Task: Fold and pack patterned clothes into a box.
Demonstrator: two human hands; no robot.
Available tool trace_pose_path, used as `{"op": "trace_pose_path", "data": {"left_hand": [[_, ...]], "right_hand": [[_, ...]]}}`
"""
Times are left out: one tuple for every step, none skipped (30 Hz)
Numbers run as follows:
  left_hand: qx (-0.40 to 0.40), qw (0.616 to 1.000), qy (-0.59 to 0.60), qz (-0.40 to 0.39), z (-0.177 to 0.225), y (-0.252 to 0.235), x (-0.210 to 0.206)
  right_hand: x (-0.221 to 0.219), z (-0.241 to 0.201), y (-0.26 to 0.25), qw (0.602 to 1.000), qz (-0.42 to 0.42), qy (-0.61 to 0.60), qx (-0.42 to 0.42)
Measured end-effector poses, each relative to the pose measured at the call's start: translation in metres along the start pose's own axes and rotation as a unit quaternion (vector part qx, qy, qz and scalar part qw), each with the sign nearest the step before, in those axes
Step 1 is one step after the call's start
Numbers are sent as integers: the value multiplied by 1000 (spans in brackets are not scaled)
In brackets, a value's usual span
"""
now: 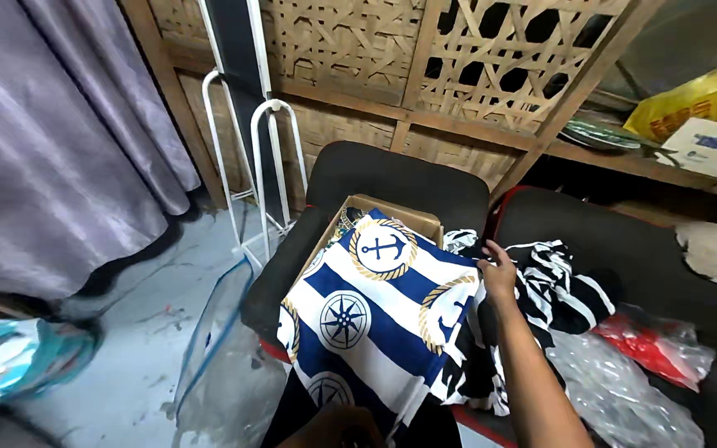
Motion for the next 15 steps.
{"op": "trace_pose_path", "data": {"left_hand": [[5,1000,14,26,-1,5,7],[6,998,27,57,-4,10,15],[7,995,40,93,-8,16,23],[2,990,49,135,-12,22,33],[-5,983,57,176,-14,29,43],[-11,974,65,216,-17,36,54],[-18,963,78,257,-22,44,66],[-28,948,114,296,-32,51,79],[-32,927,169,333,-46,58,90],[-29,900,235,365,-61,63,98],[-18,867,302,397,-78,66,104],[-4,830,367,421,-96,67,107],[14,795,420,437,-113,67,105],[37,770,456,444,-129,66,99],[68,756,473,447,-141,63,89]], "right_hand": [[-6,-10,-3,1000,-13,9,9],[-14,-19,-7,999,-30,14,16],[-22,-28,-11,998,-49,18,20],[-30,-37,-14,997,-66,20,20],[-39,-46,-16,997,-75,19,18],[-49,-54,-18,996,-82,13,12],[-59,-61,-20,996,-89,1,6],[-70,-67,-21,995,-100,-11,0],[-81,-71,-22,993,-115,-22,-9],[-94,-71,-23,990,-135,-27,-21],[-106,-67,-24,986,-160,-22,-33],[-117,-60,-25,982,-186,-3,-41],[-126,-51,-26,977,-208,30,-39],[-133,-42,-27,972,-224,70,-30],[-137,-34,-27,967,-231,109,-19]]}}
Point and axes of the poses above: each hand's wrist, its own y-axis away from the middle knuckle, its own x-axis out of the back of the hand, z = x × y, the point moved 8 cm from there along -y, towards the middle knuckle, and after that the axes turned 1 degree about y, right-handed, at the moved point
